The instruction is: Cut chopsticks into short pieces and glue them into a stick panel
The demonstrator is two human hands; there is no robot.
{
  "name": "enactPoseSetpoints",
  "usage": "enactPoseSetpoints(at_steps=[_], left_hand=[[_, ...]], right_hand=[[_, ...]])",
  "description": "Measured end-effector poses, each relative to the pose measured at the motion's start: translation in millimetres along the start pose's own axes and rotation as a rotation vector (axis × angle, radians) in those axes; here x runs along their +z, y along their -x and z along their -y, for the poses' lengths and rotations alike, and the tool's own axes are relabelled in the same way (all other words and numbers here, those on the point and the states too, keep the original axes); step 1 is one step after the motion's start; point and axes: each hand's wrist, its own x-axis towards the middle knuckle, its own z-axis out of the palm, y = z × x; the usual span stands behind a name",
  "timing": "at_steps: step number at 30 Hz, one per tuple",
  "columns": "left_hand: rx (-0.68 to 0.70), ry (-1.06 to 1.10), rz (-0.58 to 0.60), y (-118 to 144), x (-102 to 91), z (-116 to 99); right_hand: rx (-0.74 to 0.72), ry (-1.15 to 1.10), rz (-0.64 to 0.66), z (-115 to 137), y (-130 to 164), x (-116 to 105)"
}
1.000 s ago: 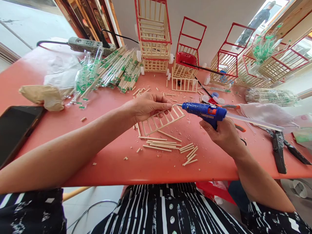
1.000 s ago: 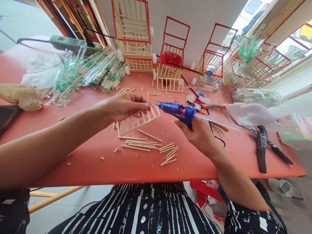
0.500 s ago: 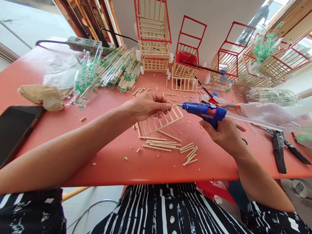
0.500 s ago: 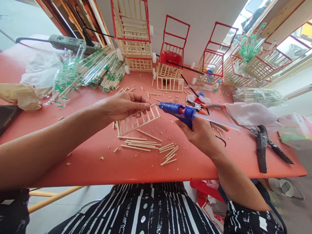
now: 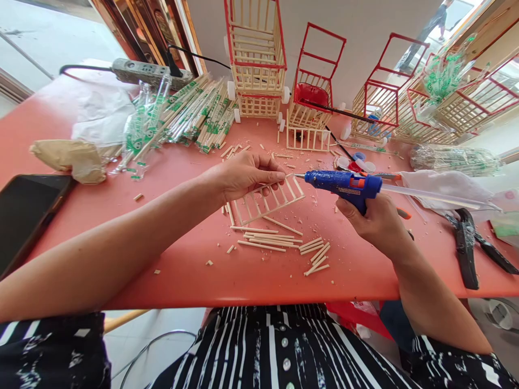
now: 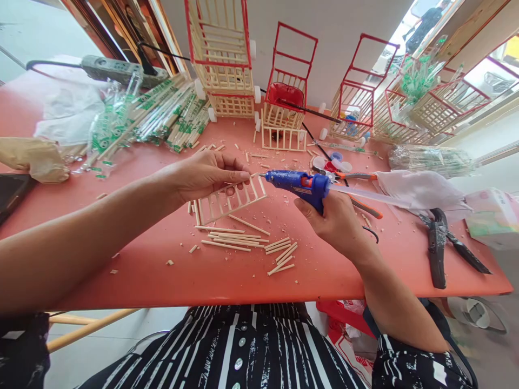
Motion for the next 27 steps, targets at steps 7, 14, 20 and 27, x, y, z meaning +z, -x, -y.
enactPoseSetpoints(at_steps=[7, 14, 20, 27], left_hand=[[0.101, -0.119, 0.022, -1.2, -5.7, 2.4], [0.155, -0.268, -0.005, 1.6, -4.6, -1.9], [0.17, -0.277, 0.012, 2.3, -3.7, -2.3], [0.149, -0.252, 0.015, 1.2, -4.9, 0.1]], right_hand=[[0.057, -0.106, 0.073, 3.3, -1.9, -4.0], [0.074, -0.099, 0.08, 2.6, -1.6, -2.9], [0.049, -0.099, 0.082, 4.1, -1.8, -3.5], [0.029, -0.033, 0.098, 3.6, -1.3, -2.1]])
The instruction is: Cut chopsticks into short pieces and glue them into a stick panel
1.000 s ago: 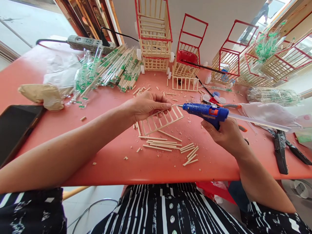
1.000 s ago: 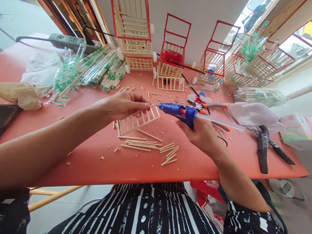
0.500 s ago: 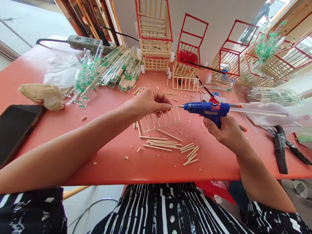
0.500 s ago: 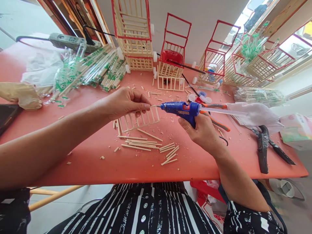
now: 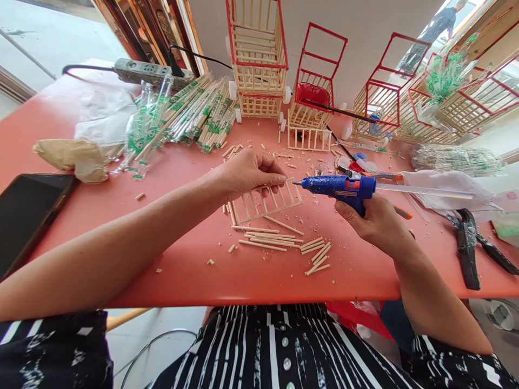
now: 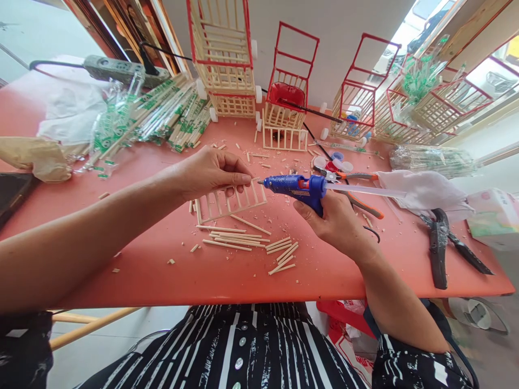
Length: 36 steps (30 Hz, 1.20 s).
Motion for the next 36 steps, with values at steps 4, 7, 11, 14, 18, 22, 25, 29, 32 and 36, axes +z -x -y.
enactPoseSetpoints(at_steps=[4, 7, 11, 14, 18, 22, 25, 29, 32, 36], left_hand=[[-0.023, 0.025, 0.016, -2, -0.4, 4], [-0.056, 0.075, 0.019, -3, 0.1, 6], [-0.134, 0.178, 0.039, -2, 2.9, 5], [-0.204, 0.244, 0.041, 0, 4.9, 2], [-0.235, 0.29, 0.04, -1, 2.2, 0], [-0.18, 0.328, 0.062, -2, -7.7, -1], [-0.144, 0.342, 0.07, -2, -15.3, -4], [-0.133, 0.33, 0.071, 0, -19.8, -6], [-0.133, 0.315, 0.07, 0, -19.5, -6], [-0.129, 0.301, 0.072, -1, -18.3, -5]], right_hand=[[-0.004, 0.0, -0.008, 0, 0, 1], [-0.006, 0.008, -0.006, 0, 0, 1], [-0.01, 0.006, -0.037, -2, 1, 1], [-0.013, 0.022, -0.059, -5, 2, 1], [-0.105, 0.046, -0.082, -13, 2, 1], [-0.238, 0.205, -0.211, -24, -1, -13], [-0.246, 0.368, -0.28, -37, 0, -37], [-0.137, 0.462, -0.229, -67, 10, -65], [-0.024, 0.493, -0.187, -101, 20, -68], [0.041, 0.488, -0.169, -144, 26, -59]])
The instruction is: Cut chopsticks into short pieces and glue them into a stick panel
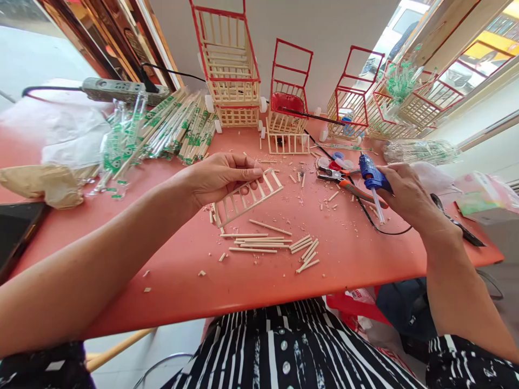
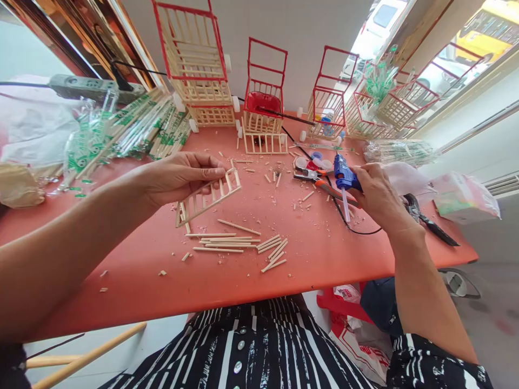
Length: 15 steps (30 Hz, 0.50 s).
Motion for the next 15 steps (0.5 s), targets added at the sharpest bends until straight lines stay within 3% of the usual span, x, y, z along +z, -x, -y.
enactPoseSetpoints(at_steps=[5, 9, 13, 15], left_hand=[[0.01, 0.004, -0.002, 1, 3.8, 1], [0.045, 0.01, 0.011, 3, 9.3, 3], [0.07, 0.04, -0.009, 5, 15.0, 5], [0.075, 0.044, -0.022, 6, 17.8, 5]], right_hand=[[-0.027, -0.04, 0.041, -33, 3, 24], [0.027, -0.061, 0.053, -43, 6, 27], [0.058, -0.062, 0.039, -13, 6, -3], [0.122, -0.08, -0.085, 21, 2, -23]])
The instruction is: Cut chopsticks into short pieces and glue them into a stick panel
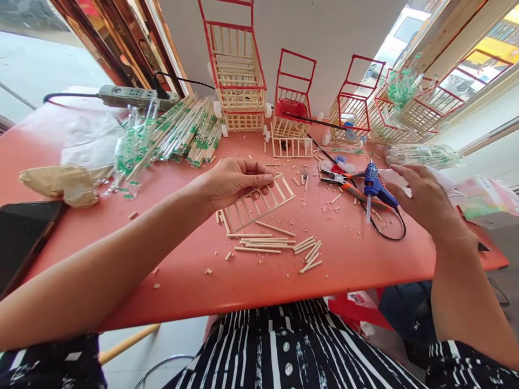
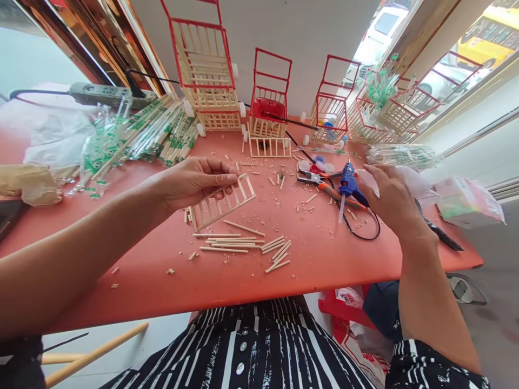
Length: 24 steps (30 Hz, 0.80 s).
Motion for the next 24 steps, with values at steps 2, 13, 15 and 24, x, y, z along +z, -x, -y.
enactPoseSetpoints(at_steps=[2, 13, 15, 24], left_hand=[[0.016, -0.002, -0.007, 1, 3.1, 0], [0.088, 0.02, -0.031, 3, 14.4, 9], [0.098, 0.026, -0.039, 3, 14.4, 13], [0.124, 0.067, -0.101, 4, 22.6, 19]], right_hand=[[0.064, -0.189, -0.056, 44, -2, -9], [0.094, -1.018, 0.482, 181, -18, 36], [0.112, -1.021, 0.477, 183, -17, 40], [0.169, -1.099, 0.407, 188, -13, 49]])
